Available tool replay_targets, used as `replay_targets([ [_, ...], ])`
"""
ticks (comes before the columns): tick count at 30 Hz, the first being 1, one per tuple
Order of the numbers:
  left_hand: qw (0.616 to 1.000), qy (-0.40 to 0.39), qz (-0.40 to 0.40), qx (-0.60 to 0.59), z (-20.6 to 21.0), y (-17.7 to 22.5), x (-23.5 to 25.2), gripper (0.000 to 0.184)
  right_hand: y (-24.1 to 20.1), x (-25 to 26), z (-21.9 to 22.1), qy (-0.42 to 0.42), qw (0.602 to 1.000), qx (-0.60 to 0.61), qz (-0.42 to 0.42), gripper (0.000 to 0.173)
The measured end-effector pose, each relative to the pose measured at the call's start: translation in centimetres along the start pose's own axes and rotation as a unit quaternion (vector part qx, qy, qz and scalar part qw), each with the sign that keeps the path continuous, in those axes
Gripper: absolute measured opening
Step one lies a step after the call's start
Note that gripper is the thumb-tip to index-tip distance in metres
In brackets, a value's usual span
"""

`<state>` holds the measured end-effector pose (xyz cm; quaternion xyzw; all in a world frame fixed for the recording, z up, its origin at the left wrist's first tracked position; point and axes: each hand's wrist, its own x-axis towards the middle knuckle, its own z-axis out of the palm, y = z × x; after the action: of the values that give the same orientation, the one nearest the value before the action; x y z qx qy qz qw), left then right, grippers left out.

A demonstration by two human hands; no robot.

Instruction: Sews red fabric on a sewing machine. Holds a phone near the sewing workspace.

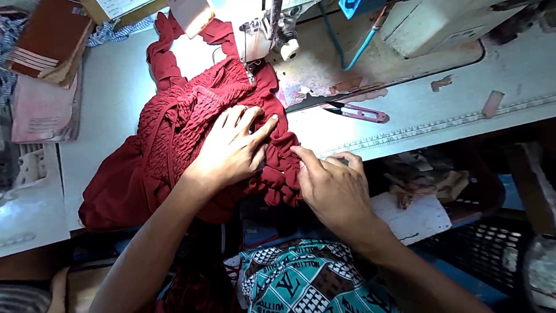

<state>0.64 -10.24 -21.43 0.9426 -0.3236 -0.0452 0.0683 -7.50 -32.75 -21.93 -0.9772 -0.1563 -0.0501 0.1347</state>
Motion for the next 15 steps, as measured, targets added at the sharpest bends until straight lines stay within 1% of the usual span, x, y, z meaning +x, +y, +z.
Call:
replay_targets([
  [4, 1.0, 0.0, -0.003, -0.006, -0.2, 0.1, 0.1, 0.057, -0.2, 0.0, -0.7, -0.055, 0.996, -0.008, -0.073, 0.052],
  [6, 1.0, 0.0, -0.007, -0.007, -0.2, 0.1, 0.2, 0.058, -0.6, 0.0, -1.1, -0.072, 0.994, -0.032, -0.073, 0.048],
  [8, 0.999, 0.021, -0.004, -0.025, -0.3, 0.0, 0.3, 0.059, -1.6, -0.1, -1.3, -0.07, 0.996, -0.042, -0.047, 0.044],
  [9, 0.998, 0.044, 0.006, -0.041, -0.5, -0.1, 0.4, 0.057, -2.3, -0.3, -1.3, -0.065, 0.996, -0.041, -0.033, 0.047],
  [10, 0.996, 0.068, 0.02, -0.056, -0.7, -0.1, 0.4, 0.05, -2.9, -0.5, -1.3, -0.064, 0.997, -0.04, -0.025, 0.052],
  [12, 0.993, 0.088, 0.042, -0.07, -0.7, 0.0, 0.3, 0.03, -3.7, -1.0, -1.2, -0.066, 0.997, -0.045, -0.021, 0.059],
  [13, 0.992, 0.091, 0.046, -0.075, -0.4, 0.0, 0.1, 0.025, -3.9, -1.2, -1.3, -0.075, 0.996, -0.048, -0.022, 0.062],
  [15, 0.992, 0.085, 0.036, -0.081, 0.2, 0.0, -0.5, 0.03, -3.7, -1.5, -2.0, -0.095, 0.994, -0.04, -0.027, 0.067],
])
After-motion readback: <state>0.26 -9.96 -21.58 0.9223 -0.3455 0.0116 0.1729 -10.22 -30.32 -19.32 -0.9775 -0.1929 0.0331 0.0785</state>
